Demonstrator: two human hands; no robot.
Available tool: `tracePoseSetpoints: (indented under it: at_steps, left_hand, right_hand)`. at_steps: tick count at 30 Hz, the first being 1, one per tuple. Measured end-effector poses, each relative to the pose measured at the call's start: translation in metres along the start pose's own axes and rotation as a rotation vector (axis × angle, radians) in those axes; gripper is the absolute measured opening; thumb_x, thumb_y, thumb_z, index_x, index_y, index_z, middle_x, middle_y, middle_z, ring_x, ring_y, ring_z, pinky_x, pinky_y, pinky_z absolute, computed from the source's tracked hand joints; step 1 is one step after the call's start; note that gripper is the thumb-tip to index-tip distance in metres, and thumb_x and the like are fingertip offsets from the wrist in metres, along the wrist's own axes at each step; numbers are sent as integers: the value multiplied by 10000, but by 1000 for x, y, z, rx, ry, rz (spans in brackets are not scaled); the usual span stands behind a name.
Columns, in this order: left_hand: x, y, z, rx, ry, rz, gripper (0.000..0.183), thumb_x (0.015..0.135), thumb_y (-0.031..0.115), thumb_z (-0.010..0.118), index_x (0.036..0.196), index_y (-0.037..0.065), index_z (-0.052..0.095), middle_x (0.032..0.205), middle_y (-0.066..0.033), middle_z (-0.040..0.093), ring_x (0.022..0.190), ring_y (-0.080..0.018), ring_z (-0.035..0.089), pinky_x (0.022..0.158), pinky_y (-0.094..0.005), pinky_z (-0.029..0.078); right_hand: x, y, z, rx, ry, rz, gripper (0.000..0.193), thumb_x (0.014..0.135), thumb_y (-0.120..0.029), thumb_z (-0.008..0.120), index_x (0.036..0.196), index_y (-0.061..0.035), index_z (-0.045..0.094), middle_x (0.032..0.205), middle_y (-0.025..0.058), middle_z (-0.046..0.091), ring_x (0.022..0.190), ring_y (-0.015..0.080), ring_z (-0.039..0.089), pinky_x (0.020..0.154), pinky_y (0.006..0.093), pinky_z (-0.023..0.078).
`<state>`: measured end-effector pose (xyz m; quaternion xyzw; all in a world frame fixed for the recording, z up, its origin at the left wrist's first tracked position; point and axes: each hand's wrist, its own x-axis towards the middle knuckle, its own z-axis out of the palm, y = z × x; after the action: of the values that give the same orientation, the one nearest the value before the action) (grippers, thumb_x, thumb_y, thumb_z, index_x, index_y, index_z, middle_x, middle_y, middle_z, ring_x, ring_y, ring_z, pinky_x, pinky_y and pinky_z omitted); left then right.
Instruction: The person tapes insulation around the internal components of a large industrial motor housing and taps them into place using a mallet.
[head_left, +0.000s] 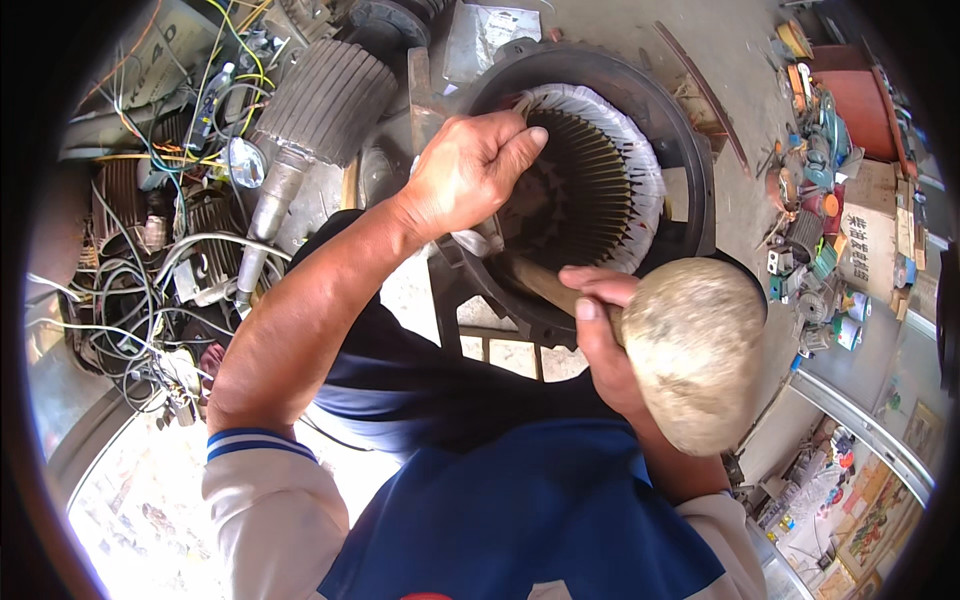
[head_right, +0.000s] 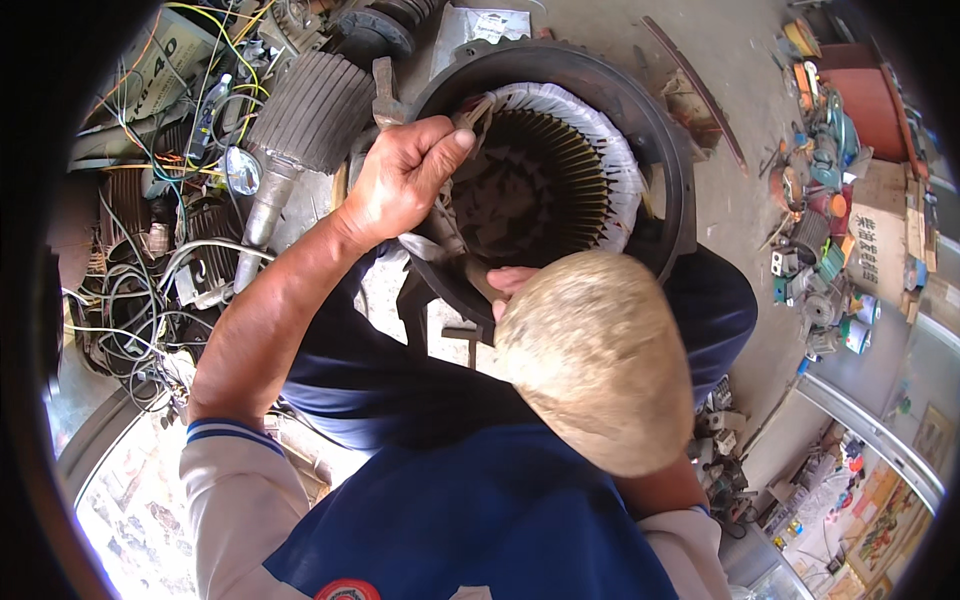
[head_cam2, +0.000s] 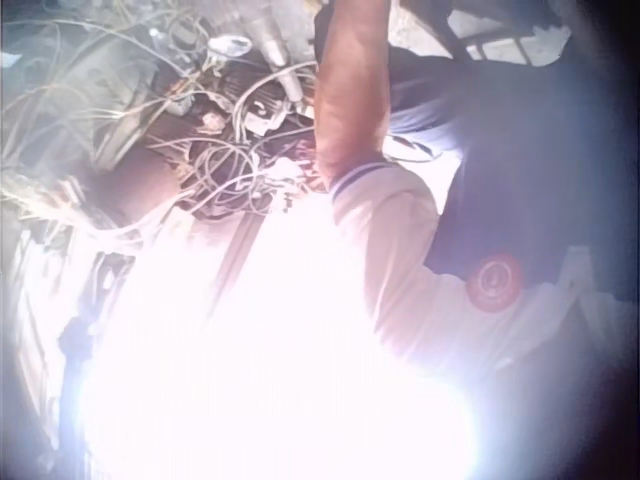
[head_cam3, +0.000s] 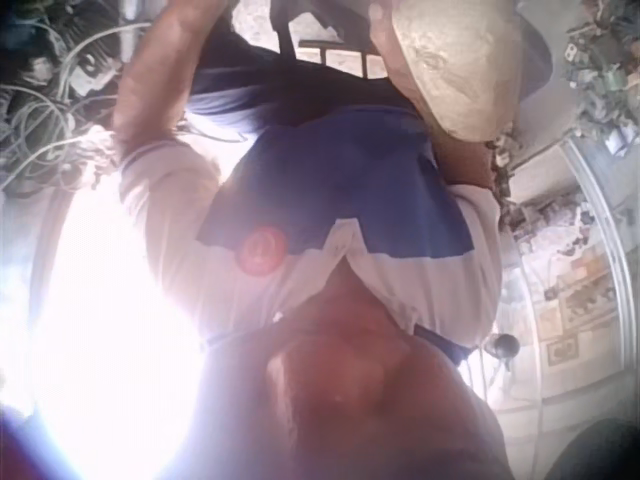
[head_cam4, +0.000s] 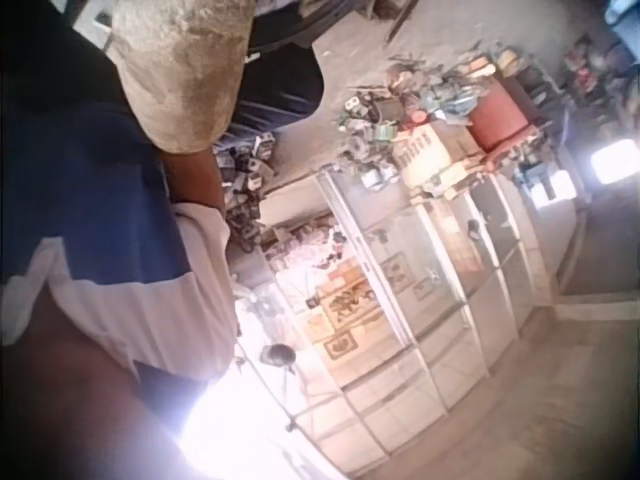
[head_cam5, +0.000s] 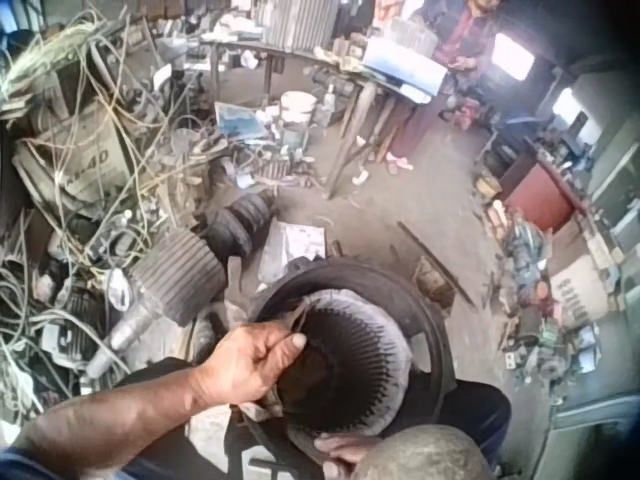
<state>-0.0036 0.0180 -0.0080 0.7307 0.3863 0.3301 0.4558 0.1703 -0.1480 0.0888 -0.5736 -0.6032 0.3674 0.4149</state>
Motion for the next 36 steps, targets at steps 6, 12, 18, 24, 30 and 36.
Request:
tracePoseSetpoints:
  at_steps: [6,12,18,24,30,36]
  left_hand:
    - [-1,1,-3,-123,13,-72,420,1057,293,628,752,10,573,598,-78,503,559,-162,470,543,-377,435]
    - [1,2,-3,-141,-22,-59,381,1075,268,603,792,19,551,613,-14,453,589,-104,419,531,-332,406]
    - [-52,26,-32,-89,-292,-52,386,1089,229,553,768,14,561,684,-61,562,580,-157,509,570,-312,441]
    - [-79,18,-20,-360,-152,4,303,1036,159,631,799,-23,579,701,-91,571,652,-255,544,747,-405,525]
    - [-74,17,-20,-340,-194,38,402,1071,292,587,767,36,528,663,-57,525,639,-207,506,779,-426,496]
    - [-78,14,-25,-370,-191,47,322,1030,196,638,788,-3,564,708,-86,561,666,-260,553,770,-424,512]
  right_hand:
    - [-5,17,-10,297,-45,116,228,1020,-37,580,1236,27,548,1153,178,702,1108,255,693,990,361,561]
    - [16,25,-29,31,-113,-63,274,1005,-59,623,1263,22,582,1132,142,700,1043,211,686,912,326,562]
    - [59,60,-47,-85,124,153,248,1012,-144,661,1174,23,572,885,69,663,738,142,674,663,283,546]
    - [117,69,-77,157,122,590,342,1066,-281,578,1173,43,558,915,106,672,600,114,595,541,267,514]
    - [83,85,-16,340,-329,1276,337,1084,-275,534,1294,-12,517,932,93,664,619,130,607,502,282,525]
    - [84,108,-45,244,-171,1145,279,1072,-265,530,1245,-46,512,856,68,607,531,135,578,458,306,518]
